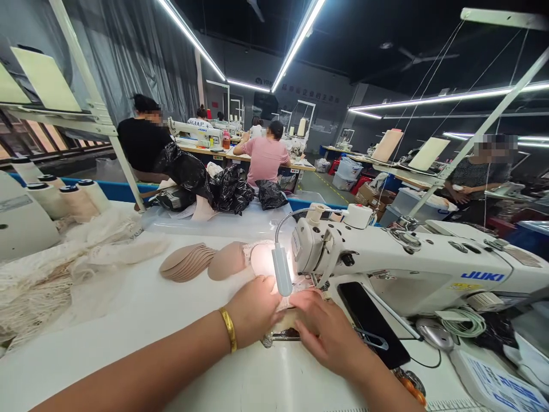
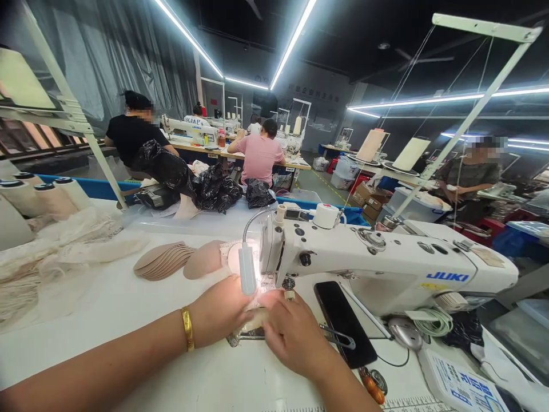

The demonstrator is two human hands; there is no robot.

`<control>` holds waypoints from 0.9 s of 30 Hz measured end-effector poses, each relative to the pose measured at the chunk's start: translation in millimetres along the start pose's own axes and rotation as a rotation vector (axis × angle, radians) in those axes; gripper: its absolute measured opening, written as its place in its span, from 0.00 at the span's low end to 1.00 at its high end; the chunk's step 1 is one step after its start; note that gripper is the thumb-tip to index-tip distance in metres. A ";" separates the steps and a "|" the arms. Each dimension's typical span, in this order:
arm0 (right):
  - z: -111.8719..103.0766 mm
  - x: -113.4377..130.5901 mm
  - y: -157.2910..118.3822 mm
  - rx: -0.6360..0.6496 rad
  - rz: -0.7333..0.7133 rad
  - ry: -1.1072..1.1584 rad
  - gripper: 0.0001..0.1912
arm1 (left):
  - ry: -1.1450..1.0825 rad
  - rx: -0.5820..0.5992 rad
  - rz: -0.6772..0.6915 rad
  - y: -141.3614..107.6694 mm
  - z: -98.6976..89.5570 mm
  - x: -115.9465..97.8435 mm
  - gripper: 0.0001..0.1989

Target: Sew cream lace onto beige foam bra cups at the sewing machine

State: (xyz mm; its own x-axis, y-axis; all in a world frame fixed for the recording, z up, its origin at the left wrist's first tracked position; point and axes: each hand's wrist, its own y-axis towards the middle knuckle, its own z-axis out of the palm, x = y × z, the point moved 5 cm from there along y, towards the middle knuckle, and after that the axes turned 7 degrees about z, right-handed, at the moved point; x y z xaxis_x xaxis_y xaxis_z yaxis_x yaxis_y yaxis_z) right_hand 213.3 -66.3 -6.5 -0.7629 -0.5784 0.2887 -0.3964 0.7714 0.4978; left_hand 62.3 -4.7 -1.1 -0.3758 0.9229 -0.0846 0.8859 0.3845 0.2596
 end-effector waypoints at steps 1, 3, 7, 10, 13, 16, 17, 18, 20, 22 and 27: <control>2.7 3.3 0.2 0.028 -0.020 0.011 0.25 | -0.022 -0.003 -0.014 0.8 -2.4 -3.1 0.04; 9.5 4.9 0.8 0.065 -0.030 0.002 0.30 | -0.077 0.010 0.000 -0.6 -7.4 -8.0 0.04; 18.8 -5.3 2.0 0.045 0.035 -0.081 0.27 | -0.102 0.105 0.022 -11.0 -9.5 -2.1 0.11; 19.8 -6.3 3.6 0.076 0.056 -0.061 0.28 | -0.077 0.045 0.030 -10.5 -6.3 5.5 0.08; 20.0 -1.0 6.0 0.091 0.072 -0.034 0.27 | -0.095 -0.060 0.090 -2.6 -3.5 2.6 0.08; 24.7 -2.6 6.1 0.016 0.088 -0.147 0.17 | -0.130 -0.038 0.111 0.0 -5.2 -3.2 0.10; 27.8 -5.7 5.2 0.001 0.089 -0.202 0.18 | -0.161 0.004 0.125 -1.6 -6.9 -5.5 0.09; 31.1 -9.9 4.0 -0.004 0.091 -0.252 0.18 | -0.199 0.054 0.146 -4.3 -8.9 -7.9 0.08; 36.0 -20.5 2.0 0.007 0.105 -0.313 0.19 | -0.252 0.147 0.173 -11.5 -13.0 -11.5 0.12; 36.4 -31.0 1.0 0.021 0.134 -0.324 0.21 | -0.196 0.186 0.146 -17.0 -15.3 -11.4 0.15; 25.6 -40.6 1.4 0.037 0.181 -0.319 0.28 | 0.087 0.195 0.031 -15.0 -4.9 -4.2 0.14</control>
State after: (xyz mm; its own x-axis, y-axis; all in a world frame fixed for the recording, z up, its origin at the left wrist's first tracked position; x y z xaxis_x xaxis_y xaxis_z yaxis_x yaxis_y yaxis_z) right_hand 230.7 -35.0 -38.4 -0.9410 -0.3243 0.0971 -0.2540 0.8661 0.4305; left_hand 49.3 -14.5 0.0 -0.3624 0.9320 0.0065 0.9300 0.3612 0.0689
